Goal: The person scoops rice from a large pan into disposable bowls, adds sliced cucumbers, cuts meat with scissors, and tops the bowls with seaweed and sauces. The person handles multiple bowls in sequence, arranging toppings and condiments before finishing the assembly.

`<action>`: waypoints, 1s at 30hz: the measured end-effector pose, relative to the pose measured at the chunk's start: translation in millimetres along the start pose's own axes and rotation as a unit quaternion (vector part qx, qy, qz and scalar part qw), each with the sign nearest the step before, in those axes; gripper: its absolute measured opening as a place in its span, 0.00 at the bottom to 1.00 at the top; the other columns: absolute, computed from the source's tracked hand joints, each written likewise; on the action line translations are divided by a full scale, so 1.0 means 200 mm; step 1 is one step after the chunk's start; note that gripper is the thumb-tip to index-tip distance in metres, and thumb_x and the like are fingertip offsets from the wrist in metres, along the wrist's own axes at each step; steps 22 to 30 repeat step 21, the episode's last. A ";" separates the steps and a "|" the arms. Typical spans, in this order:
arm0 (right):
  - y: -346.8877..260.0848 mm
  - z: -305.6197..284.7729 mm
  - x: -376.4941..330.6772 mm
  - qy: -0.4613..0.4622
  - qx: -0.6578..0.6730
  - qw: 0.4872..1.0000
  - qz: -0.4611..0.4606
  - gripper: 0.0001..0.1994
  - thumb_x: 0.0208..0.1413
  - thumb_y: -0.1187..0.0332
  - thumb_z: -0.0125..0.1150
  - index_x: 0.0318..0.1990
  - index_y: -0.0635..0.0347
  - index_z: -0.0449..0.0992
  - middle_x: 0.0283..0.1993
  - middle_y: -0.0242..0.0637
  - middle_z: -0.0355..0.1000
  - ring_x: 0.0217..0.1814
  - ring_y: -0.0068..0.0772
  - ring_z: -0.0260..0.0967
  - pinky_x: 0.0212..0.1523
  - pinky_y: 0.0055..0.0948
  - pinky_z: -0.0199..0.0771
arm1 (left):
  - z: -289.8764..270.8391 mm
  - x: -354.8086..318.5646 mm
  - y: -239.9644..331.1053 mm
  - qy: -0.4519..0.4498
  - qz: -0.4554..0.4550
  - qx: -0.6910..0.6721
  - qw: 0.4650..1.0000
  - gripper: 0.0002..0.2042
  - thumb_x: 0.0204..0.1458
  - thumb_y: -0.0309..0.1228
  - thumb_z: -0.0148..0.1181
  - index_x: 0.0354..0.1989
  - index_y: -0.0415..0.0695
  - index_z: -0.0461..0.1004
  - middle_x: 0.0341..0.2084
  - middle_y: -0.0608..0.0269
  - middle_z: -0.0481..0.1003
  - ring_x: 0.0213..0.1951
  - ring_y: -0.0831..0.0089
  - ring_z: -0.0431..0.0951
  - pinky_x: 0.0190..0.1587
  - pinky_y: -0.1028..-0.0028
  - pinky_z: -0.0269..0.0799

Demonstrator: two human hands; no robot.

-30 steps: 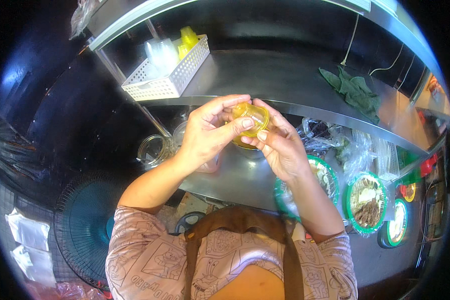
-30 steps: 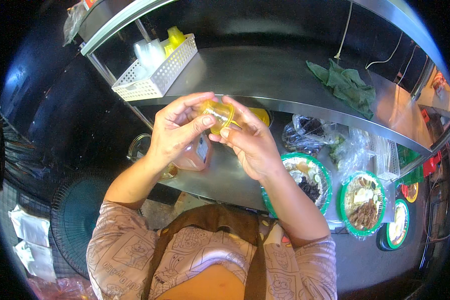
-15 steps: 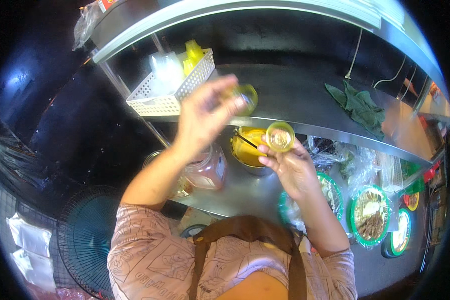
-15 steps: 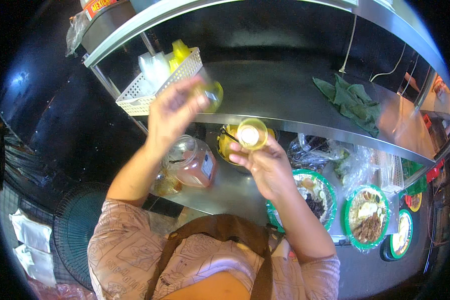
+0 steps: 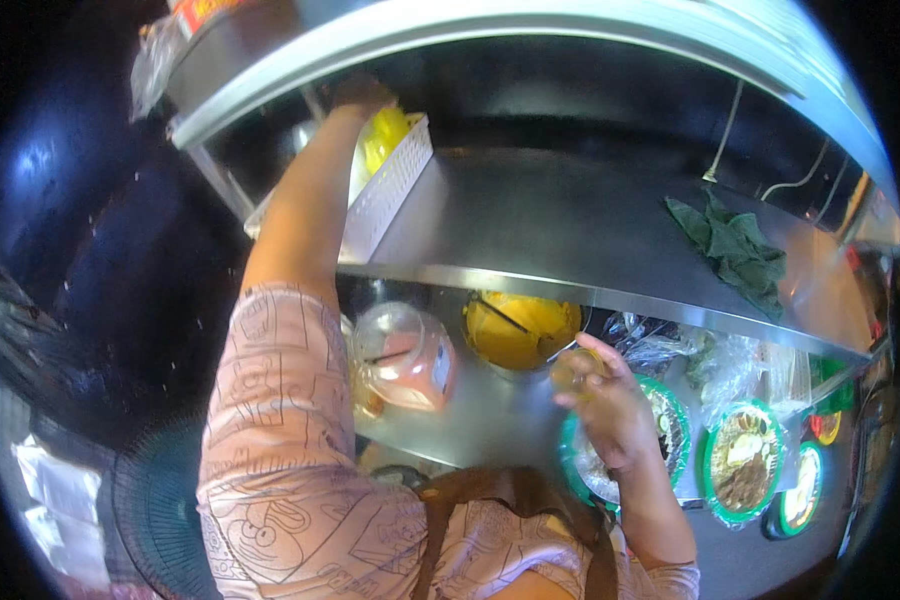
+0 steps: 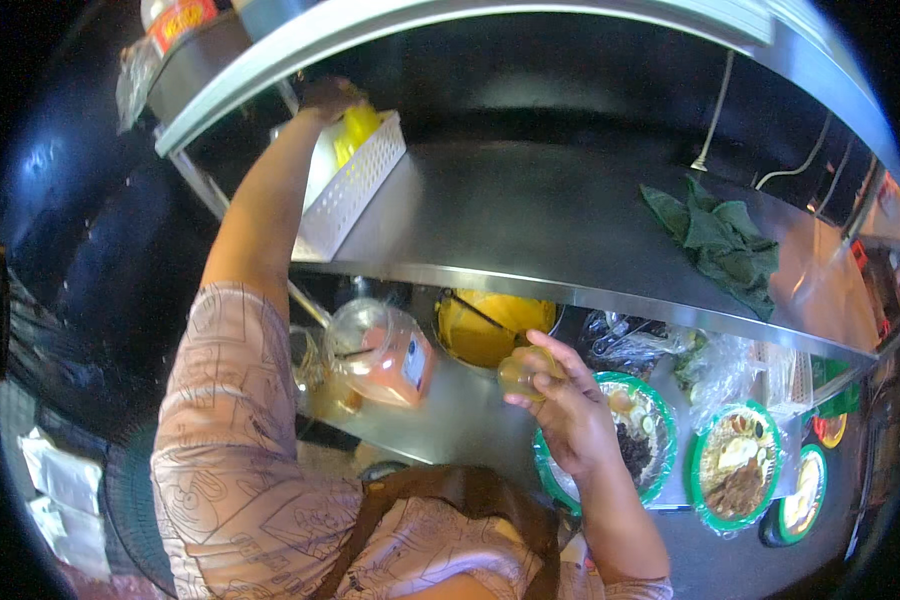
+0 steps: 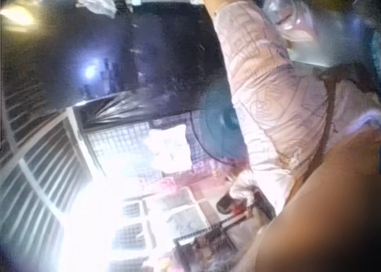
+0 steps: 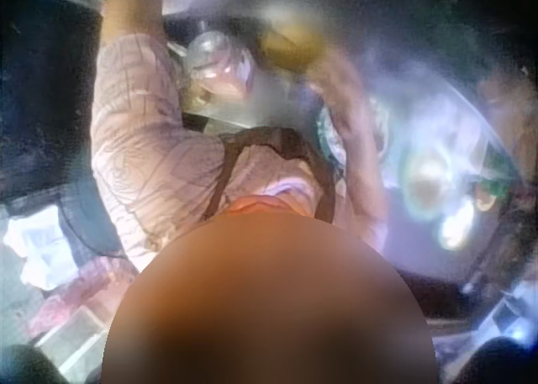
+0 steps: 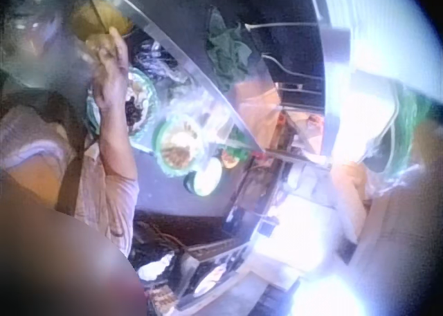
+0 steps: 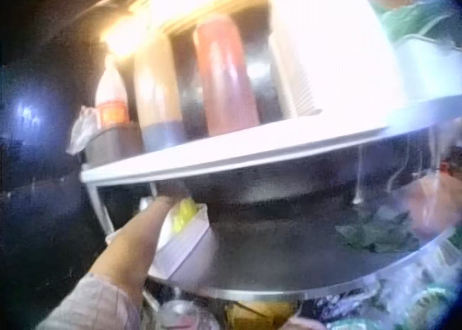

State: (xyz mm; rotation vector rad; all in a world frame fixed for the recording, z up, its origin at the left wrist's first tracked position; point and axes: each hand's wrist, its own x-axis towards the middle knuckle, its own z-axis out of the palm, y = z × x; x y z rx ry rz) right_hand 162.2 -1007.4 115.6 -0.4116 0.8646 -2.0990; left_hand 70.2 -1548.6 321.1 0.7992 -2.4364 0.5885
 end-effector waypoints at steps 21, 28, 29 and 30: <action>0.09 -0.13 -0.01 -0.054 -0.010 0.993 0.101 0.18 0.52 0.74 0.52 0.52 0.64 0.70 0.54 0.43 0.69 0.55 0.41 0.69 0.53 0.49 0.72 | -0.01 -0.04 0.03 -0.068 -0.029 -0.110 0.991 0.19 0.49 0.44 0.59 0.43 0.43 0.79 0.44 0.49 0.77 0.47 0.57 0.78 0.51 0.60 0.72; 0.09 -0.13 -0.01 -0.054 -0.010 0.993 0.101 0.18 0.52 0.74 0.52 0.52 0.64 0.70 0.54 0.43 0.69 0.55 0.41 0.69 0.53 0.49 0.72 | -0.01 -0.04 0.03 -0.068 -0.029 -0.110 0.991 0.19 0.49 0.44 0.59 0.43 0.43 0.79 0.44 0.49 0.77 0.47 0.57 0.78 0.51 0.60 0.72; 0.09 -0.13 -0.01 -0.054 -0.010 0.993 0.101 0.18 0.52 0.74 0.52 0.52 0.64 0.70 0.54 0.43 0.69 0.55 0.41 0.69 0.53 0.49 0.72 | -0.01 -0.04 0.03 -0.068 -0.029 -0.110 0.991 0.19 0.49 0.44 0.59 0.43 0.43 0.79 0.44 0.49 0.77 0.47 0.57 0.78 0.51 0.60 0.72; 0.09 -0.13 -0.01 -0.054 -0.010 0.993 0.101 0.18 0.52 0.74 0.52 0.52 0.64 0.70 0.54 0.43 0.69 0.55 0.41 0.69 0.53 0.49 0.72 | -0.01 -0.04 0.03 -0.068 -0.029 -0.110 0.991 0.19 0.49 0.44 0.59 0.43 0.43 0.79 0.44 0.49 0.77 0.47 0.57 0.78 0.51 0.60 0.72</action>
